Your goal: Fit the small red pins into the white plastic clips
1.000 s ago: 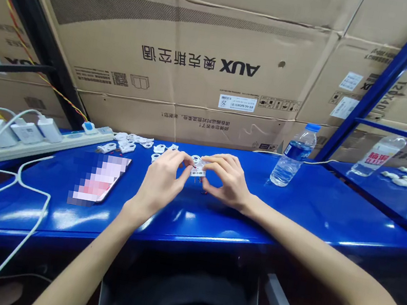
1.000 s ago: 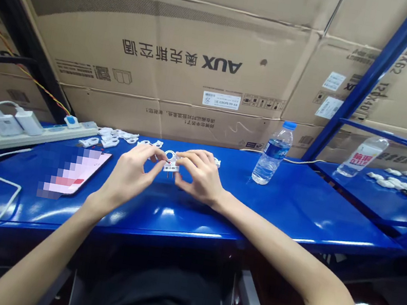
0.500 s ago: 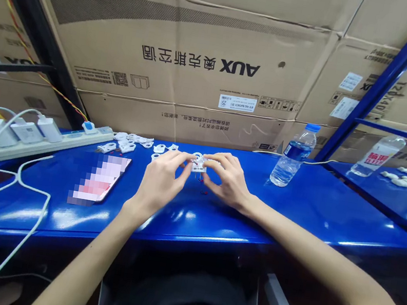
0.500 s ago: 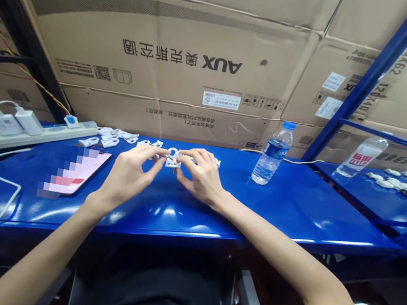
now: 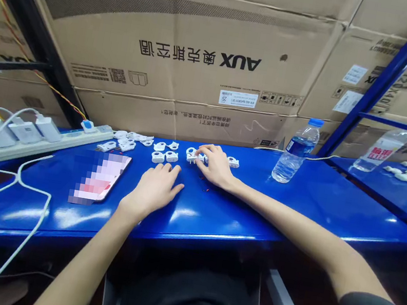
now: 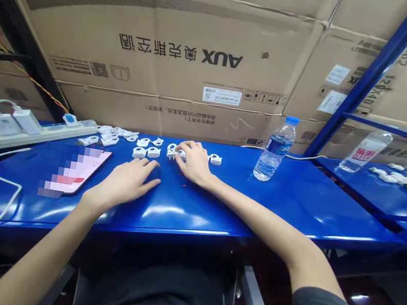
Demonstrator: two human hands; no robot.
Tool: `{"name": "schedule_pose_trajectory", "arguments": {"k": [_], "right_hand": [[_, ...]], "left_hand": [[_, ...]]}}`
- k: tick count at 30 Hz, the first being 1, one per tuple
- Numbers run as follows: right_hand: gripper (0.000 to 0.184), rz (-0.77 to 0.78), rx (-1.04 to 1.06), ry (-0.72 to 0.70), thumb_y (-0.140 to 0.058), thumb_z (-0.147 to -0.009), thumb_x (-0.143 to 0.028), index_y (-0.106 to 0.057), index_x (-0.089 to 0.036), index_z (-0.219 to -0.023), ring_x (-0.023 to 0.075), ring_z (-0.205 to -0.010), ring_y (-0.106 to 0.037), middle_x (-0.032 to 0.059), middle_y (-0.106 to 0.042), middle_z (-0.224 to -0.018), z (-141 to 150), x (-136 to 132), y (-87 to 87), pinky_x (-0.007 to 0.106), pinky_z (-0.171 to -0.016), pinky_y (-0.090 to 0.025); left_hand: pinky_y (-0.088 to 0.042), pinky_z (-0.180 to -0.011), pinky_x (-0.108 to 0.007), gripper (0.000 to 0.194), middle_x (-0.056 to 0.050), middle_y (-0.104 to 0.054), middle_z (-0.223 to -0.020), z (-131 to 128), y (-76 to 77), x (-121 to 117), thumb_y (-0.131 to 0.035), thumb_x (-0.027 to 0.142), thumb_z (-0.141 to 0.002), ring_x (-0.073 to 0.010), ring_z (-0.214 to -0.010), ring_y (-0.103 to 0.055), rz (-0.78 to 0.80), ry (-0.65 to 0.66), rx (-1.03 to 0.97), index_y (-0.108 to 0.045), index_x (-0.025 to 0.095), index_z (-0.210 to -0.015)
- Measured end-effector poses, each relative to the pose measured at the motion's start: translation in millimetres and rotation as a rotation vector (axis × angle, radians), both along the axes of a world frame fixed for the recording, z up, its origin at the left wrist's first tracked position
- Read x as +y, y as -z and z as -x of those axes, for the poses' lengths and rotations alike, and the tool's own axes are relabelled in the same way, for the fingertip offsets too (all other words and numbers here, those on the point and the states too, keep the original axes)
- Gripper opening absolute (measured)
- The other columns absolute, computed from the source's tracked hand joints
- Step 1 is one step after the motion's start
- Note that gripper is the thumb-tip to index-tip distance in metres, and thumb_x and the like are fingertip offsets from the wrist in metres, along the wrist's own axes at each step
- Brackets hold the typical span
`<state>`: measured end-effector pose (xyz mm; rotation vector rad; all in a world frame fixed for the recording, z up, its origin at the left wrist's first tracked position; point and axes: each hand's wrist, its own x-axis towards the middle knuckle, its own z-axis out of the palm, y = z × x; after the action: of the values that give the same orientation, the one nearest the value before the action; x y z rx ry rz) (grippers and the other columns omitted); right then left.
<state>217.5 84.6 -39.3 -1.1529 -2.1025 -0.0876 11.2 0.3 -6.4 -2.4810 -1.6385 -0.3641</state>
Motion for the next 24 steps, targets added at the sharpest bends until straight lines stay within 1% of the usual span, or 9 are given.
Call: {"name": "schedule_pose_trajectory", "arguments": {"k": [3,5,8,11,14,16,18,21,24], "right_hand": [[0.014,0.052,0.009,0.036,-0.065,-0.099,-0.032,-0.074,-0.024,-0.107,0.0311,-0.118,-0.060,0.0098,-0.072,-0.127,9.4,12.0,1.5,0.049,-0.098,-0.051],[0.015,0.074,-0.002,0.053,-0.066,-0.099,-0.034,-0.074,-0.025,-0.107,0.0316,-0.121,-0.059,0.0093,-0.071,-0.129,14.9,16.6,1.4,0.050,-0.101,-0.049],[0.016,0.099,-0.055,0.058,-0.067,-0.100,-0.036,-0.075,-0.025,-0.107,0.0317,-0.123,-0.058,0.0087,-0.071,-0.131,21.3,20.9,1.5,0.051,-0.104,-0.047],[0.015,0.117,-0.080,0.043,-0.068,-0.099,-0.036,-0.075,-0.024,-0.104,0.0319,-0.122,-0.058,0.0097,-0.071,-0.130,25.1,23.8,3.5,0.053,-0.105,-0.047],[0.014,0.113,-0.078,0.041,-0.069,-0.097,-0.035,-0.076,-0.023,-0.099,0.0336,-0.122,-0.058,0.0106,-0.071,-0.131,26.3,25.3,5.8,0.055,-0.104,-0.047],[0.013,0.112,-0.087,0.041,-0.070,-0.095,-0.033,-0.076,-0.023,-0.100,0.0344,-0.122,-0.058,0.0104,-0.071,-0.131,25.9,25.4,5.4,0.055,-0.104,-0.048],[0.014,0.113,-0.100,0.046,-0.070,-0.093,-0.029,-0.076,-0.023,-0.105,0.0340,-0.123,-0.058,0.0104,-0.071,-0.131,25.5,24.9,2.0,0.054,-0.105,-0.048],[0.023,0.113,-0.124,0.034,-0.067,-0.093,-0.024,-0.074,-0.023,-0.114,0.0317,-0.122,-0.060,0.0105,-0.070,-0.131,27.0,24.7,-8.1,0.050,-0.106,-0.048],[0.027,0.101,-0.197,-0.036,-0.064,-0.097,-0.029,-0.074,-0.023,-0.121,0.0304,-0.123,-0.060,0.0105,-0.070,-0.133,33.3,26.9,-19.0,0.048,-0.108,-0.046]], "left_hand": [[-0.056,-0.086,-0.042,0.026,-0.019,-0.070,-0.117,0.8,3.8,-0.8,-0.054,0.033,-0.101,-0.0352,-0.110,-0.066,0.044,0.037,0.103,-0.069,0.018,-0.116],[-0.056,-0.086,-0.041,0.026,-0.018,-0.069,-0.117,-0.2,3.0,-1.6,-0.052,0.032,-0.102,-0.0342,-0.110,-0.066,0.046,0.044,0.110,-0.069,0.018,-0.117],[-0.056,-0.085,-0.041,0.027,-0.019,-0.068,-0.117,-2.0,0.9,-2.8,-0.052,0.031,-0.103,-0.0348,-0.112,-0.064,0.064,0.035,0.113,-0.068,0.017,-0.118],[-0.057,-0.087,-0.043,0.030,-0.020,-0.068,-0.119,-3.0,0.7,-3.4,-0.049,0.030,-0.104,-0.0359,-0.114,-0.064,0.068,0.033,0.143,-0.068,0.015,-0.121],[-0.057,-0.088,-0.042,0.031,-0.020,-0.067,-0.119,-2.8,2.1,-3.3,-0.048,0.031,-0.104,-0.0351,-0.113,-0.064,0.047,0.035,0.171,-0.068,0.015,-0.122],[-0.057,-0.087,-0.042,0.031,-0.020,-0.067,-0.119,-2.6,2.2,-3.2,-0.048,0.032,-0.105,-0.0345,-0.112,-0.064,0.048,0.034,0.182,-0.068,0.015,-0.122],[-0.057,-0.088,-0.043,0.033,-0.020,-0.067,-0.121,-3.0,1.0,-3.8,-0.047,0.032,-0.105,-0.0349,-0.113,-0.064,0.064,0.032,0.194,-0.067,0.015,-0.124],[-0.057,-0.090,-0.045,0.035,-0.021,-0.066,-0.124,-5.2,-3.0,-6.0,-0.045,0.031,-0.106,-0.0362,-0.117,-0.063,0.091,0.017,0.202,-0.066,0.013,-0.127],[-0.056,-0.094,-0.045,0.037,-0.022,-0.066,-0.127,-8.1,-7.6,-9.1,-0.044,0.031,-0.107,-0.0369,-0.121,-0.062,0.124,-0.003,0.223,-0.066,0.011,-0.129]]}}
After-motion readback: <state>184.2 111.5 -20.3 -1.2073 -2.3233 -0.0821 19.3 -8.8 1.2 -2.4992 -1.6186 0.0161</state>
